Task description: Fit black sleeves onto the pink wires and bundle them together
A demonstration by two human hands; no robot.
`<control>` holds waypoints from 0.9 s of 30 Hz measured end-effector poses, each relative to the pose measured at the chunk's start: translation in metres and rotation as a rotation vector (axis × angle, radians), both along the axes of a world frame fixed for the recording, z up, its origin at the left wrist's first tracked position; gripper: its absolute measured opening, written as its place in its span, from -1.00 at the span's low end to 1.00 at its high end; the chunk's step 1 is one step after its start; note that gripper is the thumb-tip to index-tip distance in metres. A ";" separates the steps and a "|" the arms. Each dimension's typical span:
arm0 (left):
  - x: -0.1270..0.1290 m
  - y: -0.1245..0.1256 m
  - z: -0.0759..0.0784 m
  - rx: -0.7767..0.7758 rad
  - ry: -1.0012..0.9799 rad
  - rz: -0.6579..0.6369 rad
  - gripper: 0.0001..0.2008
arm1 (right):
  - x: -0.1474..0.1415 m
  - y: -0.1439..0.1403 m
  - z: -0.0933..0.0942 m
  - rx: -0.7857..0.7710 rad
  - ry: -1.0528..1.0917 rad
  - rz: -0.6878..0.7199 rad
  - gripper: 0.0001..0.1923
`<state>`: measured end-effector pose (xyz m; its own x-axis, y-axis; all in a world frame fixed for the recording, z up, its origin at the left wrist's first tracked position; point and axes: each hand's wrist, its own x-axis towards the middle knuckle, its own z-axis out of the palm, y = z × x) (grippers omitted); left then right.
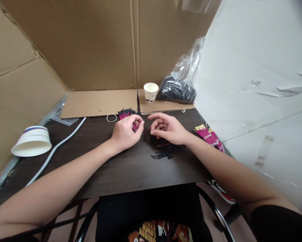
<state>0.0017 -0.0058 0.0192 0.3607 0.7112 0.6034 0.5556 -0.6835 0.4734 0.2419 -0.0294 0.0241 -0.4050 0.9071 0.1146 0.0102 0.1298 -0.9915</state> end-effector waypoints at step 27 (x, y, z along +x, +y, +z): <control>0.005 0.003 -0.007 0.070 0.099 0.014 -0.86 | 0.022 0.012 0.006 0.417 -0.446 -0.255 -0.65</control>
<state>0.0071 -0.0025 0.0123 0.4116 0.6737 0.6138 0.6070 -0.7050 0.3667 0.2639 -0.0175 0.0300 -0.2735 0.8970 0.3474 0.4898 0.4407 -0.7523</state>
